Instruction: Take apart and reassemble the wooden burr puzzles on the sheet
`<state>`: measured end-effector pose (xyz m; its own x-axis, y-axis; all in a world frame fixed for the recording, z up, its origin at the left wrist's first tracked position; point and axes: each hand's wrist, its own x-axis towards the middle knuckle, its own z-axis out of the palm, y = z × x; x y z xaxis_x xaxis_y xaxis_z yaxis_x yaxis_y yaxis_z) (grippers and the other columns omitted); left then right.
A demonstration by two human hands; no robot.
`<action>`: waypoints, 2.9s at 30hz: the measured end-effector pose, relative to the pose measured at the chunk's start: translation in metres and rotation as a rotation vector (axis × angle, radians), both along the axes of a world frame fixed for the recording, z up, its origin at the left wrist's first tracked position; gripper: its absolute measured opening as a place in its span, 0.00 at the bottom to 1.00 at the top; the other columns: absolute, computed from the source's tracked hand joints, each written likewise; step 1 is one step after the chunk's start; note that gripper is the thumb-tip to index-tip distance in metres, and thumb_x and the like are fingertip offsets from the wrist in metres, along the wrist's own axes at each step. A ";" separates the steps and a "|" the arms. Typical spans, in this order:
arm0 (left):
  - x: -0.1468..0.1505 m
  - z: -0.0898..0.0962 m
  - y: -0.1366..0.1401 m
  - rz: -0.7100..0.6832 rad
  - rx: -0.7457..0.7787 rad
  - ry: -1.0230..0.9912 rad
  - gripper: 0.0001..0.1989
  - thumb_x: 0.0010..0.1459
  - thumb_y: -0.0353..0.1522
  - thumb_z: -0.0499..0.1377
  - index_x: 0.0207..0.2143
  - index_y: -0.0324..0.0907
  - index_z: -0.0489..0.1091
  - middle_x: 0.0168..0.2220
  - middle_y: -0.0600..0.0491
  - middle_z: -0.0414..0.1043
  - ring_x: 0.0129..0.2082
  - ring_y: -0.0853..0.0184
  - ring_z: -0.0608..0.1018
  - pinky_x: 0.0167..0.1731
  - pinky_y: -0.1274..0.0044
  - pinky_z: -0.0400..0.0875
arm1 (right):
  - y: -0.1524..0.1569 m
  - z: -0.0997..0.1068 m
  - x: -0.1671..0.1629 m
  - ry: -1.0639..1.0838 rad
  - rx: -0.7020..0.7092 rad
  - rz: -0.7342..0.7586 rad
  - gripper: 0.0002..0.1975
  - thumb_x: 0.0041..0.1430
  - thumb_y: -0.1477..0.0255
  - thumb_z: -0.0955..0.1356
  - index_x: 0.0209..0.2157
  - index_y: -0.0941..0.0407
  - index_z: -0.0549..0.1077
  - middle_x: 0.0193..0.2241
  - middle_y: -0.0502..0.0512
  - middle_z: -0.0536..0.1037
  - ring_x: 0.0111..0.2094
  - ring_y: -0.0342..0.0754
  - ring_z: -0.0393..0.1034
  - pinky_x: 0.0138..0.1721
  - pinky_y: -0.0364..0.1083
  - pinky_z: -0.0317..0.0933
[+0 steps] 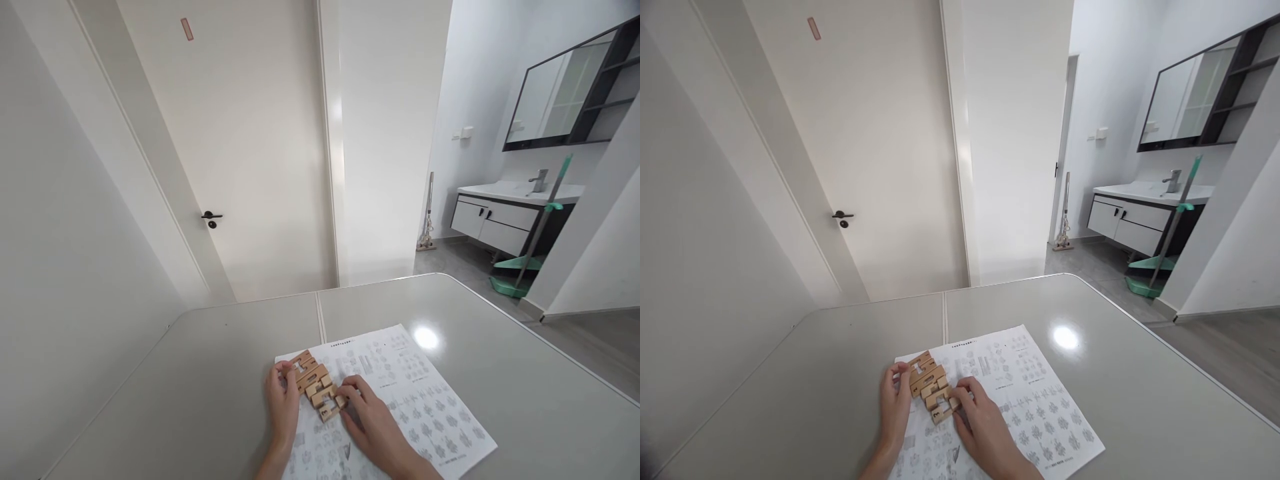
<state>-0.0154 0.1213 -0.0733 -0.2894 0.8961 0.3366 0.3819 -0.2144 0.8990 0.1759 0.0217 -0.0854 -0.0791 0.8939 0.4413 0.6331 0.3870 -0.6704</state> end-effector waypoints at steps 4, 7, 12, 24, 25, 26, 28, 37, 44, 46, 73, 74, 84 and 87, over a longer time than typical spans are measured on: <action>-0.001 0.000 0.000 -0.059 -0.023 -0.014 0.14 0.60 0.45 0.56 0.36 0.45 0.69 0.39 0.50 0.75 0.42 0.57 0.77 0.41 0.69 0.72 | -0.001 0.002 0.001 0.007 0.009 0.003 0.20 0.60 0.81 0.64 0.52 0.49 0.67 0.50 0.57 0.70 0.43 0.50 0.75 0.43 0.47 0.73; -0.002 0.000 0.000 -0.061 -0.033 -0.014 0.13 0.60 0.44 0.55 0.36 0.45 0.69 0.39 0.50 0.75 0.41 0.58 0.77 0.41 0.69 0.72 | -0.001 0.003 0.001 0.011 -0.003 0.010 0.20 0.61 0.81 0.63 0.53 0.49 0.66 0.51 0.58 0.69 0.44 0.51 0.74 0.43 0.47 0.73; -0.001 0.000 0.000 -0.050 -0.001 -0.030 0.13 0.59 0.44 0.57 0.35 0.44 0.70 0.38 0.50 0.75 0.41 0.57 0.77 0.40 0.69 0.72 | 0.000 0.001 0.000 0.003 -0.018 0.013 0.19 0.62 0.81 0.63 0.53 0.49 0.65 0.51 0.58 0.69 0.44 0.51 0.74 0.43 0.48 0.72; 0.000 0.001 -0.001 -0.051 -0.036 -0.035 0.16 0.59 0.47 0.57 0.36 0.44 0.70 0.39 0.49 0.75 0.41 0.57 0.77 0.41 0.69 0.73 | -0.002 0.009 0.000 0.076 0.029 -0.012 0.18 0.62 0.81 0.62 0.51 0.51 0.64 0.49 0.57 0.71 0.41 0.49 0.74 0.40 0.45 0.71; -0.001 0.001 -0.001 -0.050 -0.041 -0.036 0.15 0.59 0.47 0.57 0.36 0.44 0.70 0.39 0.49 0.75 0.42 0.57 0.77 0.41 0.69 0.72 | -0.002 0.009 0.000 0.082 0.028 -0.028 0.17 0.62 0.82 0.61 0.49 0.52 0.64 0.47 0.56 0.71 0.39 0.48 0.73 0.38 0.44 0.70; -0.001 0.001 -0.001 -0.050 -0.044 -0.039 0.15 0.59 0.47 0.57 0.36 0.45 0.70 0.39 0.49 0.75 0.42 0.57 0.77 0.41 0.69 0.72 | -0.001 0.007 0.000 0.084 0.027 -0.047 0.17 0.61 0.84 0.59 0.47 0.52 0.65 0.45 0.55 0.72 0.37 0.47 0.73 0.36 0.43 0.69; -0.001 0.001 -0.001 -0.048 -0.048 -0.049 0.15 0.59 0.46 0.57 0.36 0.45 0.70 0.40 0.49 0.75 0.42 0.57 0.77 0.41 0.69 0.72 | 0.001 0.003 0.001 0.073 0.028 -0.101 0.17 0.58 0.86 0.57 0.41 0.52 0.65 0.41 0.54 0.72 0.35 0.47 0.72 0.34 0.43 0.66; -0.001 -0.001 0.000 -0.046 -0.058 -0.062 0.15 0.58 0.46 0.57 0.36 0.44 0.70 0.39 0.49 0.75 0.41 0.57 0.77 0.41 0.69 0.72 | 0.004 -0.009 0.006 -0.078 -0.039 -0.216 0.16 0.49 0.90 0.58 0.26 0.53 0.62 0.26 0.49 0.72 0.27 0.46 0.67 0.29 0.41 0.55; -0.001 0.000 0.000 -0.060 -0.054 -0.046 0.14 0.59 0.45 0.56 0.37 0.44 0.69 0.40 0.49 0.75 0.42 0.57 0.77 0.42 0.69 0.72 | 0.003 -0.006 0.005 -0.109 -0.046 -0.217 0.16 0.51 0.89 0.59 0.25 0.53 0.64 0.26 0.49 0.73 0.28 0.46 0.69 0.29 0.41 0.55; -0.001 0.001 -0.001 -0.069 -0.064 -0.058 0.15 0.60 0.46 0.56 0.37 0.44 0.69 0.39 0.49 0.75 0.42 0.57 0.77 0.41 0.69 0.72 | 0.003 -0.007 0.005 -0.103 -0.040 -0.209 0.16 0.51 0.90 0.59 0.25 0.53 0.64 0.26 0.49 0.73 0.27 0.45 0.68 0.28 0.41 0.54; -0.001 0.001 0.000 -0.050 -0.056 -0.030 0.13 0.60 0.44 0.55 0.37 0.45 0.69 0.39 0.50 0.75 0.40 0.58 0.77 0.40 0.69 0.71 | 0.002 0.000 0.005 -0.107 -0.065 -0.218 0.16 0.52 0.90 0.59 0.25 0.54 0.65 0.26 0.49 0.74 0.27 0.45 0.69 0.29 0.40 0.54; -0.001 0.001 0.000 -0.050 -0.057 -0.032 0.13 0.60 0.44 0.55 0.37 0.44 0.69 0.39 0.50 0.75 0.40 0.58 0.77 0.41 0.69 0.71 | 0.002 0.001 0.005 -0.108 -0.068 -0.218 0.16 0.52 0.90 0.59 0.25 0.54 0.65 0.26 0.49 0.74 0.27 0.45 0.69 0.29 0.40 0.54; -0.001 0.000 0.000 -0.048 -0.060 -0.039 0.14 0.60 0.45 0.55 0.36 0.44 0.69 0.39 0.50 0.75 0.41 0.58 0.77 0.41 0.70 0.72 | 0.001 0.003 0.004 -0.107 -0.147 -0.214 0.16 0.53 0.90 0.59 0.25 0.54 0.66 0.28 0.49 0.74 0.29 0.45 0.69 0.30 0.40 0.53; -0.001 0.000 0.001 -0.057 -0.062 -0.041 0.13 0.60 0.44 0.55 0.36 0.44 0.69 0.39 0.50 0.75 0.41 0.58 0.77 0.41 0.70 0.72 | 0.002 0.003 0.004 -0.101 -0.150 -0.212 0.16 0.53 0.90 0.59 0.25 0.54 0.66 0.28 0.49 0.74 0.29 0.45 0.69 0.30 0.40 0.53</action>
